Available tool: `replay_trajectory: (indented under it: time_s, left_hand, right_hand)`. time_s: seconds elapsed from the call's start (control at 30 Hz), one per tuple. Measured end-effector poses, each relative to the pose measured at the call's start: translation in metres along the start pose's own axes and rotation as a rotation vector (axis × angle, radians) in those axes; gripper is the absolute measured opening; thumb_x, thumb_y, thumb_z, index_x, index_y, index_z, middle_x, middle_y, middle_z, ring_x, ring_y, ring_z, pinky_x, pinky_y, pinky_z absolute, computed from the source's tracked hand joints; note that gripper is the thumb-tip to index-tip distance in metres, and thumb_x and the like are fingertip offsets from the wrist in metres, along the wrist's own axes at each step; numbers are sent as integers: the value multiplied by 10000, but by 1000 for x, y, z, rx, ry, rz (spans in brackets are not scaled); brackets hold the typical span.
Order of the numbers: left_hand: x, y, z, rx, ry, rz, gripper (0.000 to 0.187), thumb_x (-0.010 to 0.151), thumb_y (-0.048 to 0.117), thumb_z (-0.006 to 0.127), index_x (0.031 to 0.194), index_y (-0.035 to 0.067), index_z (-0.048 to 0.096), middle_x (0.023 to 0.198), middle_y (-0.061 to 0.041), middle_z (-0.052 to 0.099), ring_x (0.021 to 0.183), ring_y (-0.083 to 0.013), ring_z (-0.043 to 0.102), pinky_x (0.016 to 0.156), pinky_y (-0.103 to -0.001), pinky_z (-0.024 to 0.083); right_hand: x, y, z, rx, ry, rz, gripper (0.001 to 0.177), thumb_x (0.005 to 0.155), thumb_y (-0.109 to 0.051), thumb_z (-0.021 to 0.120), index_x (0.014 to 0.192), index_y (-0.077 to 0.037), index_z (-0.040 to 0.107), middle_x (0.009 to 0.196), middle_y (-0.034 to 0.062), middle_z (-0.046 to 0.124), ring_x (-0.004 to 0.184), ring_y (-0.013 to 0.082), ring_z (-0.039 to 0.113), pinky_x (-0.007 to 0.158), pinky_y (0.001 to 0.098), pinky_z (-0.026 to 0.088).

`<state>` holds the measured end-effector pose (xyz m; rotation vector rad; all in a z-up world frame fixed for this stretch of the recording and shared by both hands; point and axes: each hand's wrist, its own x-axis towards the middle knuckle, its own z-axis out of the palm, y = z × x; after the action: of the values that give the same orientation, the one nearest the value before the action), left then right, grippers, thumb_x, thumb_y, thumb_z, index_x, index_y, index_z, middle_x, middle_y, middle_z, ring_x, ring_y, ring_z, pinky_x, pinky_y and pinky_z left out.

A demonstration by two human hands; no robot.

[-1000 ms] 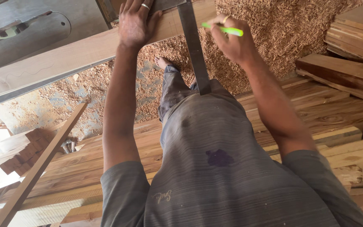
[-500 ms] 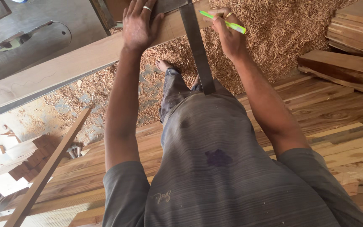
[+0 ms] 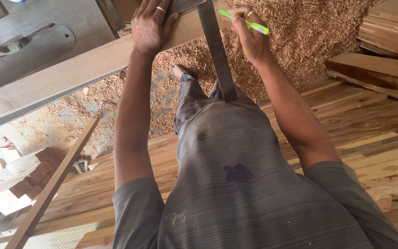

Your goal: The person uses a try square and a green pencil to mark straight lines on wooden planks. They repeatedly position the square on the wood and draw lines along its edge, preparing the planks for cutting.

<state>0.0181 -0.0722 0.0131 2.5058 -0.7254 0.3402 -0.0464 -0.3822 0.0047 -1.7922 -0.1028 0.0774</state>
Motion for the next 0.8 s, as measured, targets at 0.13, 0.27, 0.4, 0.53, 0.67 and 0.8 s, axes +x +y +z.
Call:
replay_trajectory:
  time_s: [0.13,0.27,0.4,0.53,0.67,0.8]
  left_hand:
    - [0,0,-1,-1,-15,-5,356,1039,294,772,1300,64,695,1240,-89,689,1139,-298,655,902,-466,540]
    - [-1,-3,3,23,-3,11,356,1046,309,775,1291,63,699,1230,-92,695,1134,-290,661,912,-463,546]
    - [-1,-5,7,35,1,19,366,1051,319,771,1298,59,697,1221,-95,700,1133,-275,669,936,-454,554]
    - [-1,-5,5,30,-1,27,370,1058,318,768,1313,60,694,1235,-97,697,1141,-280,664,939,-457,552]
    - [-1,-3,4,31,-19,3,380,1044,320,767,1320,70,693,1240,-86,694,1145,-279,657,920,-465,540]
    - [0,-2,4,41,-18,2,383,1037,319,770,1322,74,693,1241,-80,690,1144,-278,651,914,-469,529]
  right_hand:
    - [3,1,-1,-166,9,8,244,1153,-238,489,1194,-43,629,891,100,625,769,158,559,679,359,478]
    - [15,-2,0,-243,-5,-3,216,1139,-215,499,1133,-59,648,646,-28,501,506,36,426,418,281,311]
    - [22,-4,2,-334,2,-137,178,1143,-163,515,1171,-42,642,738,-5,570,567,49,491,449,256,362]
    - [23,-5,2,-350,12,-231,160,1149,-145,544,1202,-39,652,860,22,658,635,59,553,512,268,434]
    - [24,-5,1,-408,-13,-91,147,1135,-161,571,1177,-58,667,796,94,651,648,129,574,545,330,445]
    - [28,-10,3,-472,2,-379,103,1158,-145,594,1186,-56,637,1121,128,728,956,201,716,760,367,595]
